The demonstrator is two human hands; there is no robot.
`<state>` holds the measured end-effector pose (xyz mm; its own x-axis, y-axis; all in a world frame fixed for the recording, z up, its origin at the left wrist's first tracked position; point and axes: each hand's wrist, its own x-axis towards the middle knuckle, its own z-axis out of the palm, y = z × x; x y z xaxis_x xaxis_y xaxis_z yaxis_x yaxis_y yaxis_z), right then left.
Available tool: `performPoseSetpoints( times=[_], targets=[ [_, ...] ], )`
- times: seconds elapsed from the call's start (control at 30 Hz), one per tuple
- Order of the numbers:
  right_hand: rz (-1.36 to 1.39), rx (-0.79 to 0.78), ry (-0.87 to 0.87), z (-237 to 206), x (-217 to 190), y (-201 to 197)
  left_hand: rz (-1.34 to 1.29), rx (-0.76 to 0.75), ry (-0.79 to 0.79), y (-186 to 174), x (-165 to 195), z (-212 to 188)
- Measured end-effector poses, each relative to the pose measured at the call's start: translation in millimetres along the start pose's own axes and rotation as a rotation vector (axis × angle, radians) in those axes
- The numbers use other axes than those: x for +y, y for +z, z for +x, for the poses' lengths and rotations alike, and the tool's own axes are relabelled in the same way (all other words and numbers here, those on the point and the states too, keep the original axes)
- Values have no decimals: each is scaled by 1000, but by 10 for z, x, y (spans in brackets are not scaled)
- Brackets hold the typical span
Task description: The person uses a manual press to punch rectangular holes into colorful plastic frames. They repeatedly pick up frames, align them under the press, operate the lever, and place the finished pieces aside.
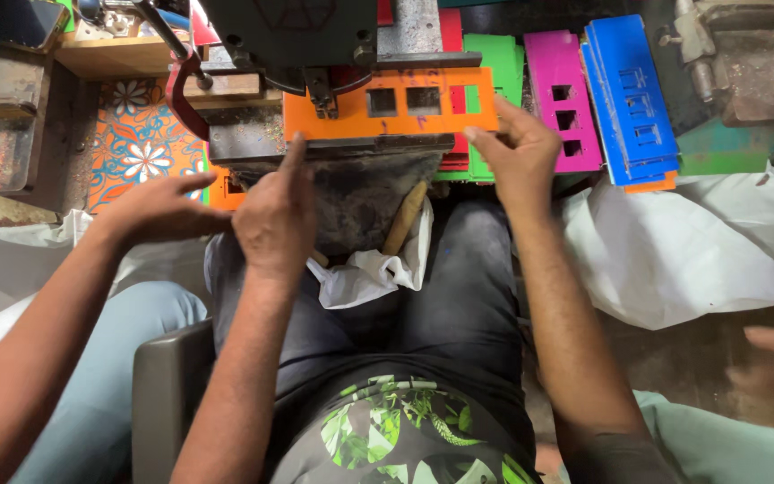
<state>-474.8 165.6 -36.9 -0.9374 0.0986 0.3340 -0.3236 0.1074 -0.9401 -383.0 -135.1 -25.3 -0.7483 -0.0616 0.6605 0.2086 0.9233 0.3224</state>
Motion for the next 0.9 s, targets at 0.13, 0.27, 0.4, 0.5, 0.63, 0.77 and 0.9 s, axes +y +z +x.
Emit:
performPoseSetpoints(
  times=[0.13,0.27,0.4,0.5,0.63,0.77,0.9],
  targets=[
    [47,-14,-21,-56,-19,278,24,-13,9,-100,-225,-10],
    [77,-35,-26,-90,-55,336,47,-30,5,-129,-281,-27],
    [61,-27,-84,-107,-46,333,14,-35,11,-143,-266,-24],
    [63,-46,-71,-124,-25,320,-4,-46,-10,-150,-234,-42],
    [95,-49,-88,-135,-15,303,-14,-30,-19,-150,-181,-65],
    [137,-76,-107,-169,-45,284,1,-37,-32,-200,-151,-78],
    [122,-54,-84,-170,-74,287,3,-48,-42,-231,-135,-58]
  ],
)
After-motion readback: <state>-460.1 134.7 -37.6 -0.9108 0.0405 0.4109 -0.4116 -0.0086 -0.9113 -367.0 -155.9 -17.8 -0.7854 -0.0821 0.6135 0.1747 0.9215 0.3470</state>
